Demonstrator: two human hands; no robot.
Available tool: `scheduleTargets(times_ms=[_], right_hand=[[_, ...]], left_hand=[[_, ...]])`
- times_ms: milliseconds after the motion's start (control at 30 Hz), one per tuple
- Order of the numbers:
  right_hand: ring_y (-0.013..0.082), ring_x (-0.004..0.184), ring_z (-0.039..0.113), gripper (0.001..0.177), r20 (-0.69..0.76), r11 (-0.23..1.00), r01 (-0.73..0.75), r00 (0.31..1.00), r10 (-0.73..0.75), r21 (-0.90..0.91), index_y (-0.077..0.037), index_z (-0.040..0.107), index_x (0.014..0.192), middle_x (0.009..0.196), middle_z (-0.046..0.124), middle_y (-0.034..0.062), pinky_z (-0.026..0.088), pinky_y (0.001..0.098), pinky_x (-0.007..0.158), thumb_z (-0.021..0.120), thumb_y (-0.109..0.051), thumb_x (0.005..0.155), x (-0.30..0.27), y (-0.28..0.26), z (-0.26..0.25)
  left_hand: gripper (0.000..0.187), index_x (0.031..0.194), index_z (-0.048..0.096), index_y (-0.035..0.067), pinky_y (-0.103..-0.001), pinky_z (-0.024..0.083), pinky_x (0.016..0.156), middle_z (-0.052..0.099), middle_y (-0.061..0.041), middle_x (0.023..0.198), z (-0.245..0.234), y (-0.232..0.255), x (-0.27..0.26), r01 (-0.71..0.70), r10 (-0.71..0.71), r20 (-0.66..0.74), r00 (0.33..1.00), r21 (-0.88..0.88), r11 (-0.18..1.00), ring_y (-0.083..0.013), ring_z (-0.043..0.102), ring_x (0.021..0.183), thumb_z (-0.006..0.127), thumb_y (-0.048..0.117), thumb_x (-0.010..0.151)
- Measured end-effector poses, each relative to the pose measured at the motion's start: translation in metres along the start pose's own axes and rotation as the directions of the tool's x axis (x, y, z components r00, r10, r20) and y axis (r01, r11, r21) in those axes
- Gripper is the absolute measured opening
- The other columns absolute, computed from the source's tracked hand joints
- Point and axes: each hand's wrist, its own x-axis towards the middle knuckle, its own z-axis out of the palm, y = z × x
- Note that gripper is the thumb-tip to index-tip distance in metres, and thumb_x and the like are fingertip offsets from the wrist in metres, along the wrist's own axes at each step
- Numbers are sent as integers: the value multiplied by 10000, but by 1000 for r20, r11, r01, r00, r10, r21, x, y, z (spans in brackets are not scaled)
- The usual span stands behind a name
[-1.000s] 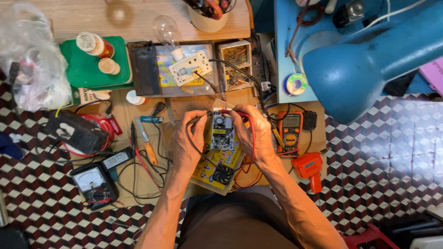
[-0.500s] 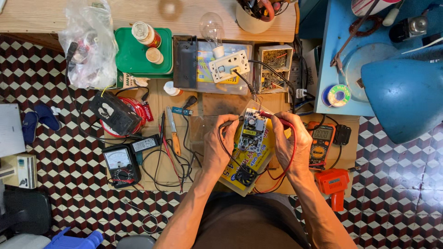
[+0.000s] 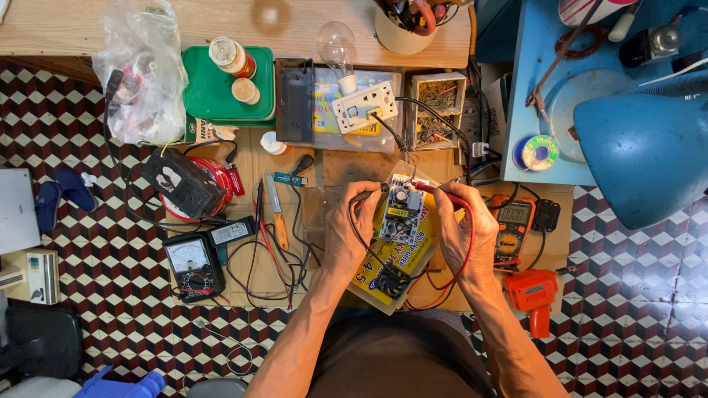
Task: The person tests a yellow electronic device using multimeter probes and a power adapter. They connect the probes to various points on the device, then plug in a power adapter and observe the device's response.
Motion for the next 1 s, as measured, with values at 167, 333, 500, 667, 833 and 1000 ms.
scheduleTargets(times_ms=[167,333,500,667,833,1000], right_hand=[[149,729,647,146,13,992,-114,993,115,-45,21,691,1098,915,740,111,501,277,612,687,-89,1003,0,-2,1],[166,874,712,141,7,998,49,999,-49,-25,41,659,1107,977,729,133,556,286,741,684,-61,1012,2,0,3],[174,887,720,139,16,998,66,998,-66,-9,47,648,1101,999,724,141,573,295,750,686,-42,1003,4,5,6],[180,873,719,135,7,998,63,998,-63,24,47,653,1102,978,725,144,576,300,747,684,-38,1002,4,5,7],[178,854,731,139,-27,998,60,998,-60,17,42,667,1088,956,730,139,581,300,722,695,-43,981,3,1,9],[181,851,740,131,-11,997,59,998,-58,52,29,689,1090,962,726,130,588,296,715,690,-53,987,4,-2,11]], left_hand=[[185,1160,635,33,-307,577,738,749,-108,950,-1,2,1,-16,16,-2,1000,-9,1000,-167,741,865,593,175,1049],[171,1158,634,26,-303,580,766,751,-115,972,-1,2,2,-48,48,-5,999,0,999,-168,743,897,600,155,1050],[163,1157,630,20,-303,587,770,755,-113,983,-1,2,1,-51,51,-1,999,-22,998,-162,753,913,601,141,1052],[177,1163,633,23,-308,584,770,753,-119,984,-2,6,2,-56,56,0,998,-4,998,-182,758,913,600,156,1051],[193,1156,659,37,-313,581,741,765,-124,977,-5,13,3,-11,10,13,1000,86,996,-189,763,894,611,173,1027],[194,1158,658,43,-312,583,752,774,-116,989,-6,15,3,-26,23,22,999,132,991,-184,767,909,597,187,1043]])
